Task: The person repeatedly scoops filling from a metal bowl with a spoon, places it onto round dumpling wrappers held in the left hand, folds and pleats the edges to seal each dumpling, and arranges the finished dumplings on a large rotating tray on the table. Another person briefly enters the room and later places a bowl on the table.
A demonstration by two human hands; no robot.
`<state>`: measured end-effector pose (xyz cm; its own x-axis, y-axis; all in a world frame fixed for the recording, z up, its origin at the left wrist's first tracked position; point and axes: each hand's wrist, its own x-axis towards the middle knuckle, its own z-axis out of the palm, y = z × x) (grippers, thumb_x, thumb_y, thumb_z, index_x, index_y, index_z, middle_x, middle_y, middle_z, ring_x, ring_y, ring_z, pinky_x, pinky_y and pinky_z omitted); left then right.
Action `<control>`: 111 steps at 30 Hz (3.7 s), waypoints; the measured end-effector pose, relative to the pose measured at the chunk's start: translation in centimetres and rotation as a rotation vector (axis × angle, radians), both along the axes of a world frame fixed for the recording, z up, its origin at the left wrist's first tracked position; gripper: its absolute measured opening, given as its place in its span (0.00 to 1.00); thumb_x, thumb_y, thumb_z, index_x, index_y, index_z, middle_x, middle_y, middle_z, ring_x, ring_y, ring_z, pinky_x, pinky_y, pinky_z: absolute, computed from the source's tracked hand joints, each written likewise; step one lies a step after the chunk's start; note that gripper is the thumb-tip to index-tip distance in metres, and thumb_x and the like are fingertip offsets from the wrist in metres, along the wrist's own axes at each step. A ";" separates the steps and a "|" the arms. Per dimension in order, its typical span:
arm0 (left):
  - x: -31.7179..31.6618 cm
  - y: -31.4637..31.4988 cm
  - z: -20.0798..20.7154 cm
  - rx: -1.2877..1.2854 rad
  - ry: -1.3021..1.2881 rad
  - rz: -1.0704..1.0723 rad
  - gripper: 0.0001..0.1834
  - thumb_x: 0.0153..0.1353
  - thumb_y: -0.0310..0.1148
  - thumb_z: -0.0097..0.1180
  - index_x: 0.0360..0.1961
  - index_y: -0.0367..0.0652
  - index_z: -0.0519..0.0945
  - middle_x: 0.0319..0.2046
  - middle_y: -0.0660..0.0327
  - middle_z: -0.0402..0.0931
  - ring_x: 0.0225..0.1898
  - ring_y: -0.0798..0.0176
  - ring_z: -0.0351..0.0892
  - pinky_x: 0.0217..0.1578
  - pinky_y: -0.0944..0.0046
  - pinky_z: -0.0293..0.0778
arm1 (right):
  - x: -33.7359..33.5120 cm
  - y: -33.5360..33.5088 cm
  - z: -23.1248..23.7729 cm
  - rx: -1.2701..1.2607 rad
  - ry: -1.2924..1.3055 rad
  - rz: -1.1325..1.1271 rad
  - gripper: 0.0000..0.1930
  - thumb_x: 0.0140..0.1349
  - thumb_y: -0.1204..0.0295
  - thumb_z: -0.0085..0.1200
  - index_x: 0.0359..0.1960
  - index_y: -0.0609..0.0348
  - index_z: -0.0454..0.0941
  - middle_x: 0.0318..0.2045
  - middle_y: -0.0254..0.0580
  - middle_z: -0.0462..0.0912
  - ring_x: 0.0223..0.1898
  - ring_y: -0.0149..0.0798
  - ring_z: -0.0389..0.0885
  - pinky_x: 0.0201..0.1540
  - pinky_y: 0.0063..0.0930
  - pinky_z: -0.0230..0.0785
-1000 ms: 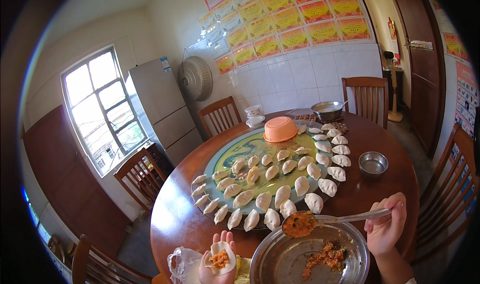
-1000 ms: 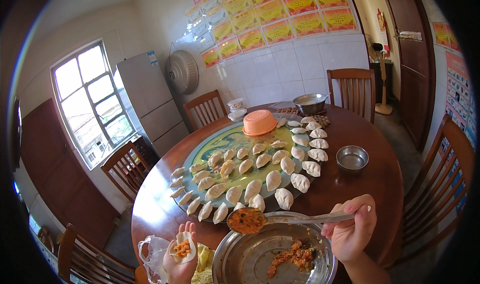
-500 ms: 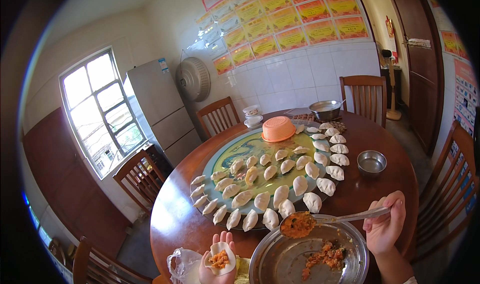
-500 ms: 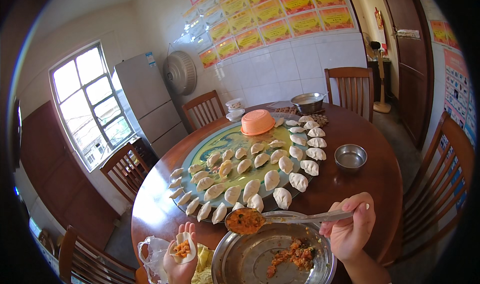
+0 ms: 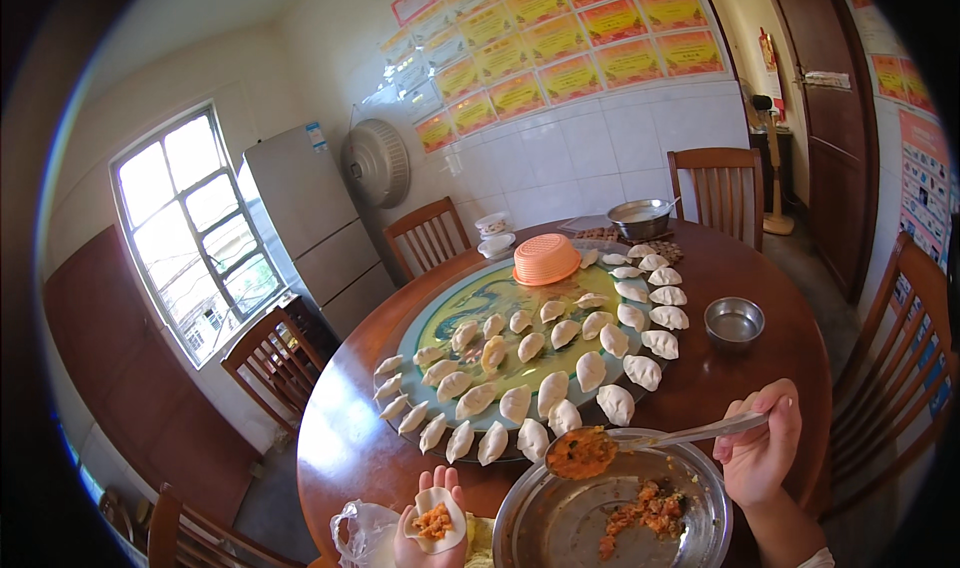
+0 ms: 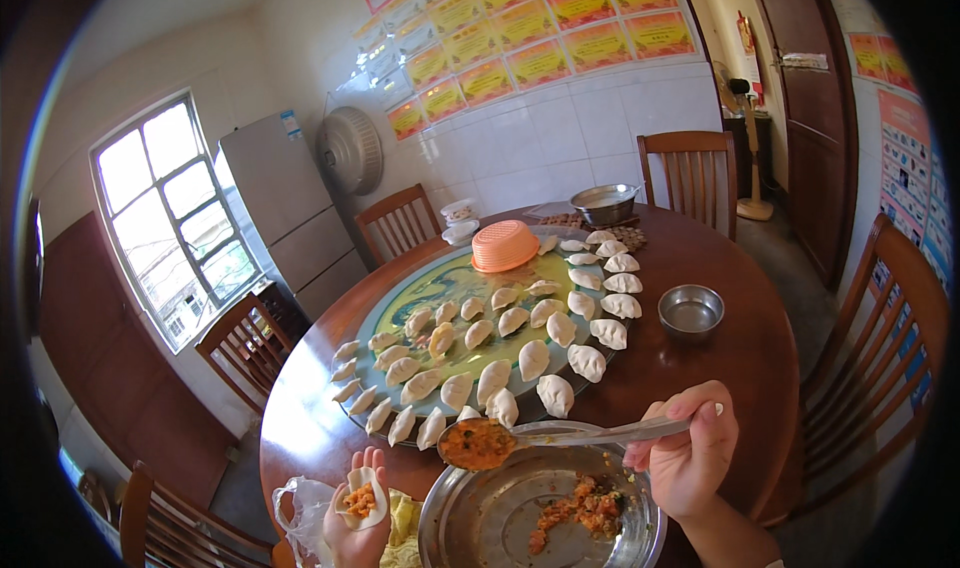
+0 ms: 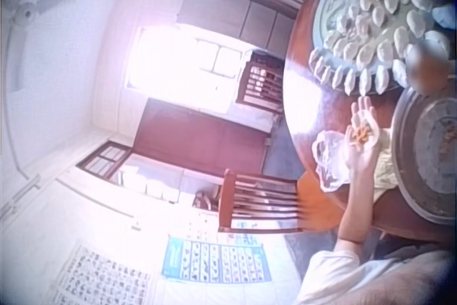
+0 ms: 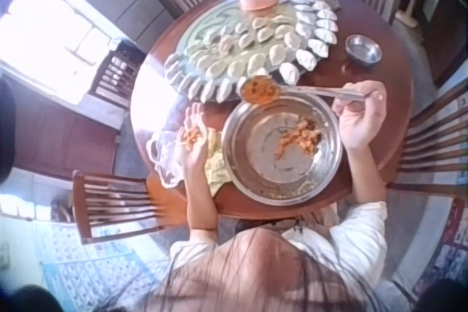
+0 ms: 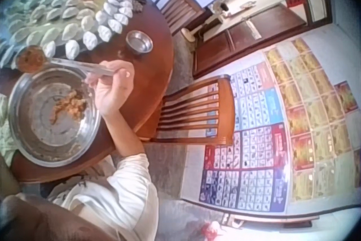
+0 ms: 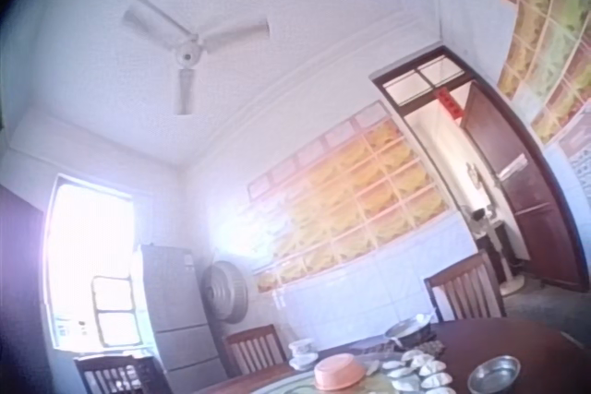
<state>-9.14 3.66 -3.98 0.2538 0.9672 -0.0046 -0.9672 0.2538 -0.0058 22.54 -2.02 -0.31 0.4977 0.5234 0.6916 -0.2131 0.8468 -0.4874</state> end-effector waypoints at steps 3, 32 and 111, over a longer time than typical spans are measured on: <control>0.2 -0.1 0.4 -0.097 0.053 0.059 0.25 0.60 0.26 0.36 0.61 0.35 0.57 0.39 0.58 0.71 0.20 0.72 0.54 0.50 0.62 0.63 | 0.1 0.0 0.0 0.013 -0.015 0.017 0.15 0.69 0.62 0.28 0.32 0.60 0.62 0.16 0.48 0.73 0.13 0.36 0.70 0.13 0.23 0.63; -0.6 0.1 -0.7 -0.040 -0.105 -0.037 0.26 0.63 0.29 0.30 0.64 0.40 0.51 0.66 0.49 0.44 0.54 0.57 0.63 0.54 0.58 0.60 | -0.6 -0.5 0.2 0.016 -0.025 0.110 0.15 0.68 0.63 0.32 0.32 0.62 0.63 0.17 0.51 0.75 0.17 0.38 0.74 0.17 0.24 0.65; 9.2 -9.3 6.3 0.043 -0.076 -0.255 0.26 0.63 0.35 0.35 0.62 0.38 0.55 0.63 0.49 0.50 0.65 0.48 0.48 0.64 0.52 0.47 | -5.8 -4.3 0.8 0.409 -1.389 -0.817 0.09 0.54 0.61 0.55 0.37 0.35 0.76 0.43 0.18 0.76 0.49 0.30 0.66 0.52 0.29 0.53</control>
